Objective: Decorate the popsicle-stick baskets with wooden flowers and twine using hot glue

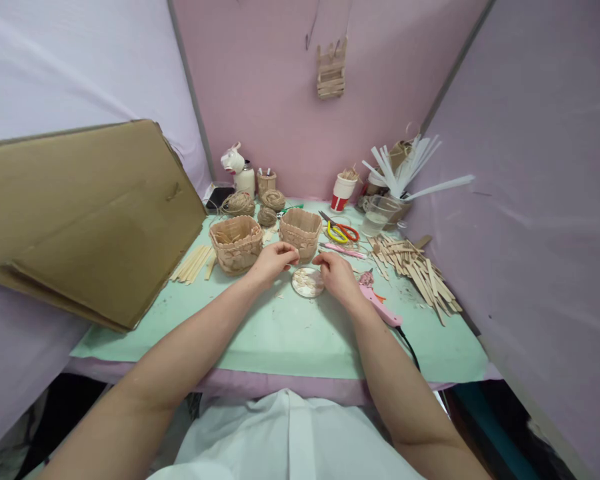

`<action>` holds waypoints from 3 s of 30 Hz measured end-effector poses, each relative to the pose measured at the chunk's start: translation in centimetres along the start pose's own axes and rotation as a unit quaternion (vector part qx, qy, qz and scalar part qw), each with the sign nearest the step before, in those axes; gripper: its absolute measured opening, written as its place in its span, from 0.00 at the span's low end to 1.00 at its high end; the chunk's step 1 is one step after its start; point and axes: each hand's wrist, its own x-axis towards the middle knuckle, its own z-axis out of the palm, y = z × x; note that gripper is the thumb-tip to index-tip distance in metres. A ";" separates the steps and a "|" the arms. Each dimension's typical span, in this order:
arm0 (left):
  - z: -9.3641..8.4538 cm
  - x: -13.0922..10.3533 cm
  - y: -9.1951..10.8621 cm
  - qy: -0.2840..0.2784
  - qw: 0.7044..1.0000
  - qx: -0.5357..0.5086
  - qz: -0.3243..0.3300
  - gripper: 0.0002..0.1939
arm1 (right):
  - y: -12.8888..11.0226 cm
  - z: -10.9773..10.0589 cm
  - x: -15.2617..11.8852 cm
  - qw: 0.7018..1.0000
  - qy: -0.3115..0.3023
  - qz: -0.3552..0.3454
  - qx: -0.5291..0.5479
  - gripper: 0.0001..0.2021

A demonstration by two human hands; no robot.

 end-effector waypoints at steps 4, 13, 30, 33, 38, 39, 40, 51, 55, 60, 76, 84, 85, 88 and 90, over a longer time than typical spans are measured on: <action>0.1 0.1 -0.1 0.001 1.000 0.001 0.003 0.10 | -0.4 -0.5 0.0 0.999 0.028 0.010 0.042 0.10; 0.0 0.0 0.0 0.000 1.000 0.002 -0.002 0.09 | -0.2 -1.2 0.3 0.999 0.016 0.028 0.032 0.11; -0.1 0.1 -0.2 -0.009 1.000 0.028 -0.011 0.09 | 1.3 -1.4 0.1 0.986 -0.141 -0.022 -0.089 0.10; -0.1 0.4 -0.5 -0.014 0.999 0.033 -0.009 0.09 | 1.3 -1.6 0.1 0.981 -0.160 -0.020 -0.104 0.08; -0.2 0.5 -0.9 -0.028 0.998 0.055 0.003 0.09 | 0.8 -2.2 -0.2 0.974 -0.187 -0.033 -0.124 0.05; -0.2 0.5 -1.0 -0.031 0.998 0.057 0.006 0.09 | 0.6 -2.2 -0.3 0.971 -0.195 -0.037 -0.130 0.05; -0.1 0.5 -1.0 -0.034 0.998 0.058 0.007 0.09 | 0.3 -2.3 -0.4 0.969 -0.203 -0.040 -0.137 0.05; 0.2 0.5 -1.3 -0.044 0.998 0.052 0.013 0.07 | -0.5 -2.1 -0.5 0.980 -0.153 -0.058 -0.118 0.09; 0.6 0.1 -1.4 -0.077 0.997 0.019 0.008 0.07 | -0.5 -2.0 -0.3 0.989 -0.131 -0.060 0.004 0.09; 1.0 -0.3 -1.3 -0.089 0.996 0.015 0.009 0.07 | -0.4 -1.3 -0.1 0.991 -0.101 -0.046 0.073 0.08; 1.1 -0.5 -0.9 -0.069 0.996 -0.052 0.015 0.09 | -0.1 -0.7 0.6 0.983 -0.031 0.011 0.182 0.07; 1.3 -0.7 -0.8 -0.061 0.998 -0.028 0.021 0.10 | -0.3 -0.5 0.5 0.981 -0.030 0.020 0.191 0.08; 1.2 -0.7 -0.8 -0.060 0.998 -0.027 0.021 0.10 | -0.3 -0.5 0.5 0.981 -0.030 0.021 0.191 0.08; 1.2 -0.7 -0.8 -0.060 0.997 -0.028 0.028 0.09 | -0.4 -0.5 0.5 0.982 -0.036 0.021 0.187 0.09; 1.2 -0.7 -0.9 -0.058 0.997 -0.024 0.033 0.09 | -0.5 -0.5 0.4 0.983 -0.038 0.023 0.180 0.09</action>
